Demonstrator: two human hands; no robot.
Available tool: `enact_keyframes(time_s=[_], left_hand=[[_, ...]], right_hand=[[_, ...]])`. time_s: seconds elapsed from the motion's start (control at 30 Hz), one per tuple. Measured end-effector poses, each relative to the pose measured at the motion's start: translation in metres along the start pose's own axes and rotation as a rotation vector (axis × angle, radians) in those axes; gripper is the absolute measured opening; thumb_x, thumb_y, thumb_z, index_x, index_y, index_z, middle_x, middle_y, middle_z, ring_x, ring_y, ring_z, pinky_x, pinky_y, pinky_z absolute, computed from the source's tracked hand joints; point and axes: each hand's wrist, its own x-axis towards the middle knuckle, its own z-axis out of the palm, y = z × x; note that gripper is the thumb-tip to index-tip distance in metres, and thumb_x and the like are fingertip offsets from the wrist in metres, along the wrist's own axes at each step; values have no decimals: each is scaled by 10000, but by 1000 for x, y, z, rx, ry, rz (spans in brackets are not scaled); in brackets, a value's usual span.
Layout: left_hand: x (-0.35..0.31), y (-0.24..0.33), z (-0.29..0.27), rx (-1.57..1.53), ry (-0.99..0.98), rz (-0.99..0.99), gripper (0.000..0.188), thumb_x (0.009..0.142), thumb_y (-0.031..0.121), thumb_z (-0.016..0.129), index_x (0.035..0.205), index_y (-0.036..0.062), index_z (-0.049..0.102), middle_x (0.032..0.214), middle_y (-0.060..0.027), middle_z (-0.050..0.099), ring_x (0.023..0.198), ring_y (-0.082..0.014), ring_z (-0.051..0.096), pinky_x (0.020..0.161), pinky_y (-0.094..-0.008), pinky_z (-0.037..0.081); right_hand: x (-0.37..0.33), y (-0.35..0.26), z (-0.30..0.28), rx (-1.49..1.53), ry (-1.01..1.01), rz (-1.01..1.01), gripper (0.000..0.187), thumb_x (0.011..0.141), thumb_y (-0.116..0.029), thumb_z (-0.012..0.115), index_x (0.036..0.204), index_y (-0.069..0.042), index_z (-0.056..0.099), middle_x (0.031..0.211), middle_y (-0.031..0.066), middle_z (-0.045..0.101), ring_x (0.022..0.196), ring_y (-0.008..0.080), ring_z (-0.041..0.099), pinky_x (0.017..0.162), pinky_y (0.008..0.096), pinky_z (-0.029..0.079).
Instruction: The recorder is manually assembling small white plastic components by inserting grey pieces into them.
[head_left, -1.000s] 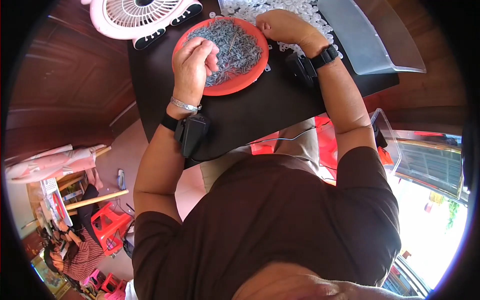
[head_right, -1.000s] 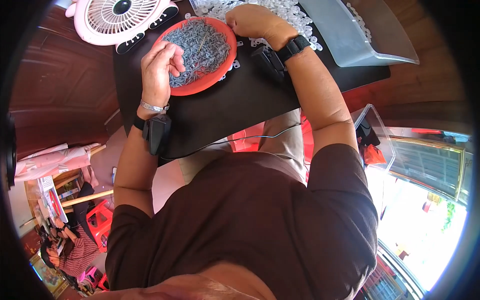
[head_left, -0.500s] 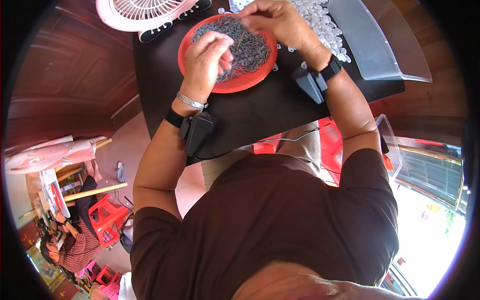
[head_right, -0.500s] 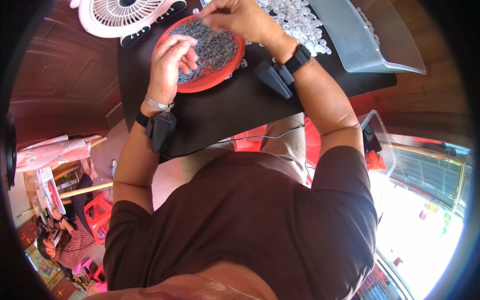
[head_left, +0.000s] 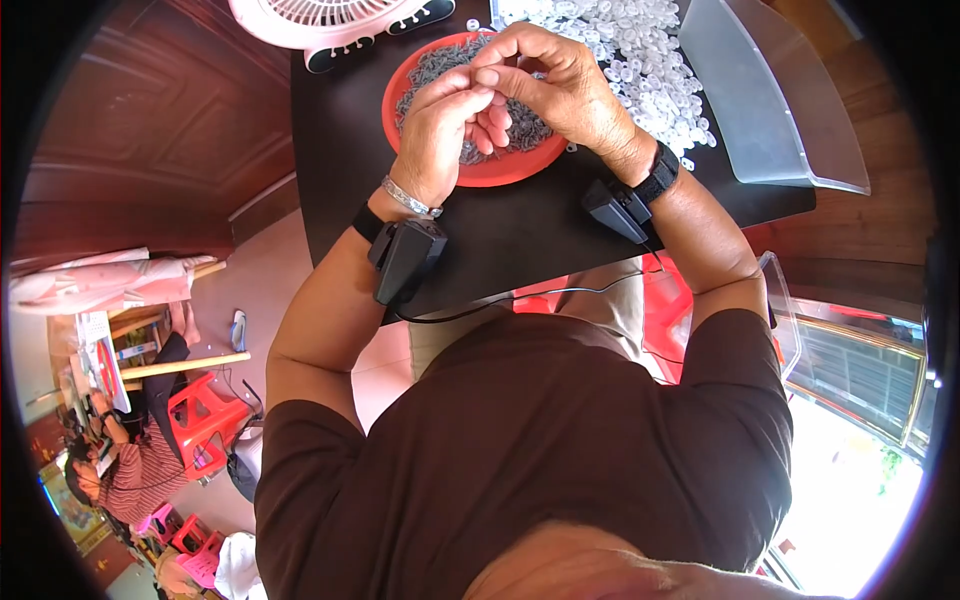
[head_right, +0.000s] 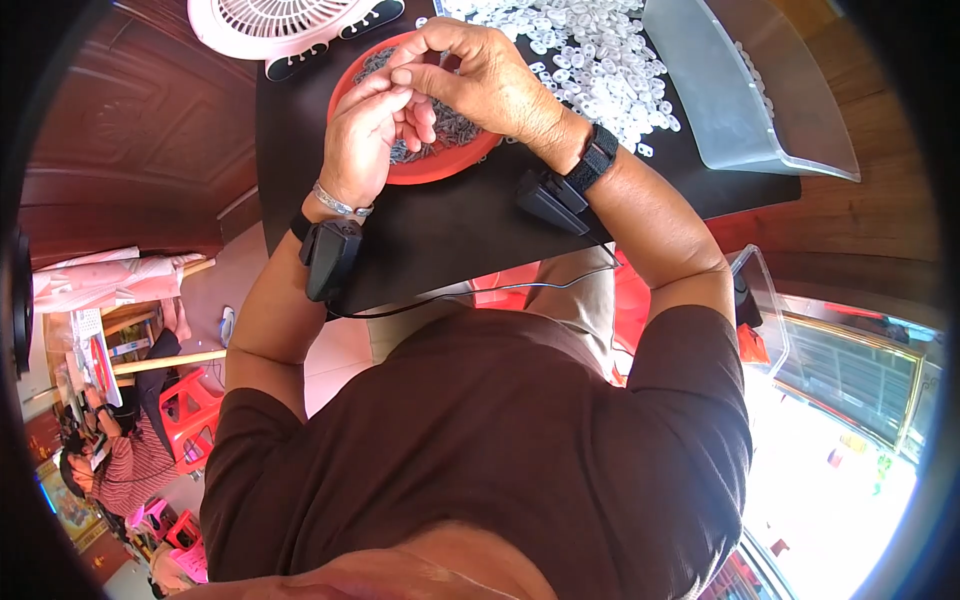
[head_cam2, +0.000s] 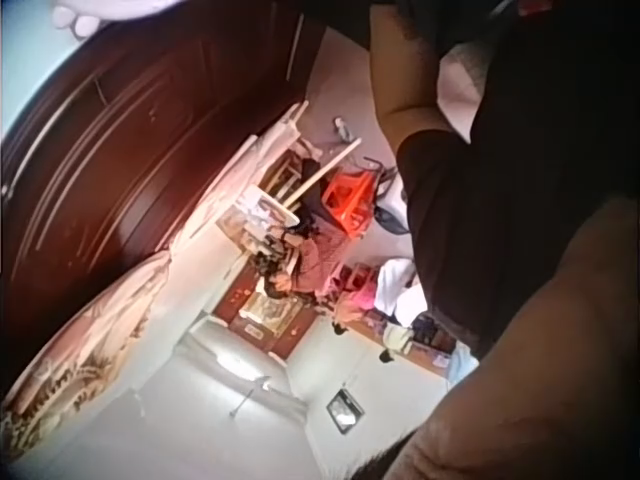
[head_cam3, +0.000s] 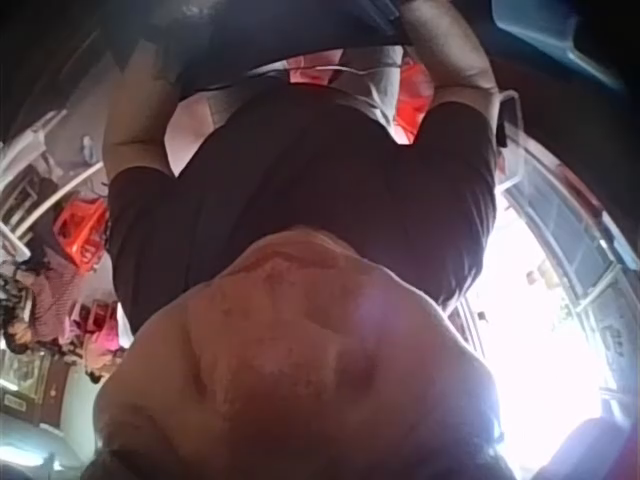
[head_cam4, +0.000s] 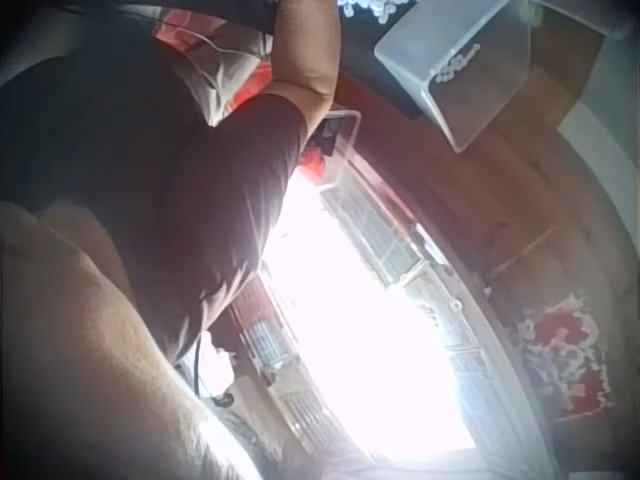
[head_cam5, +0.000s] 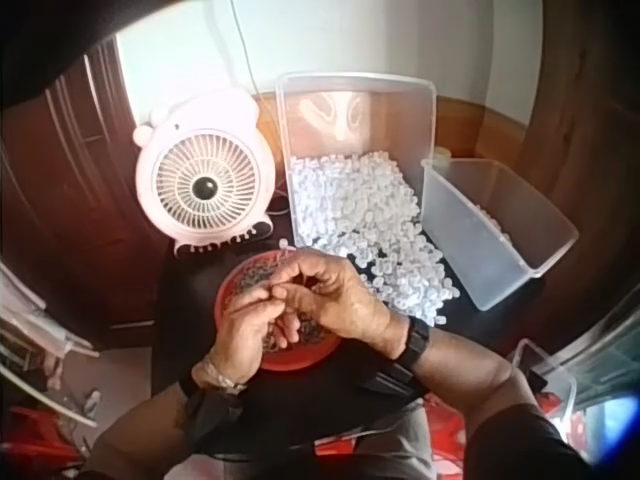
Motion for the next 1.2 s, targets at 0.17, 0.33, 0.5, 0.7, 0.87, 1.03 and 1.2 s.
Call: enact_keyframes(time_s=[0.17,0.33,0.5,0.7,0.87,1.03,1.2], left_hand=[[0,3,-1,57,-1,26,229,908,197,430,926,2,549,765,-73,595,644,-145,570,585,-232,418],[1,2,-7,50,15,45,216,915,208,429,874,23,534,746,-63,587,632,-140,567,579,-234,419],[2,4,-8,151,46,37,242,925,247,431,879,37,543,733,-48,583,605,-131,562,552,-222,416],[1,2,-4,208,-16,42,264,942,273,426,877,45,542,726,-37,574,606,-115,556,542,-210,415],[1,3,-5,234,-9,89,245,939,252,440,854,44,539,713,-38,562,600,-112,552,537,-207,418],[2,1,-6,235,28,117,234,930,240,464,842,37,541,706,-39,558,590,-109,543,526,-210,417],[3,4,-9,245,48,124,218,925,223,472,859,28,543,707,-39,559,592,-110,542,534,-211,418]], right_hand=[[-1,1,-2,73,30,88,96,875,-78,629,957,-29,620,878,9,629,827,69,590,755,222,486],[2,2,-5,193,-31,103,114,844,-108,674,915,-27,638,818,1,640,791,60,587,743,218,489],[-1,3,-6,198,-72,132,105,871,-84,638,953,-22,619,832,1,626,773,50,567,694,206,473],[-1,8,-4,198,-16,192,111,884,-119,630,941,-23,629,807,-10,622,715,42,544,646,200,466],[-1,-1,-4,112,-31,95,120,877,-113,635,946,-16,638,836,18,654,798,65,596,746,220,485],[-1,2,-6,71,-95,20,105,887,-44,600,984,-10,622,849,7,633,814,63,588,749,220,489],[-4,2,0,52,-107,51,98,886,-41,600,979,-13,617,860,2,636,828,64,595,755,220,488]])
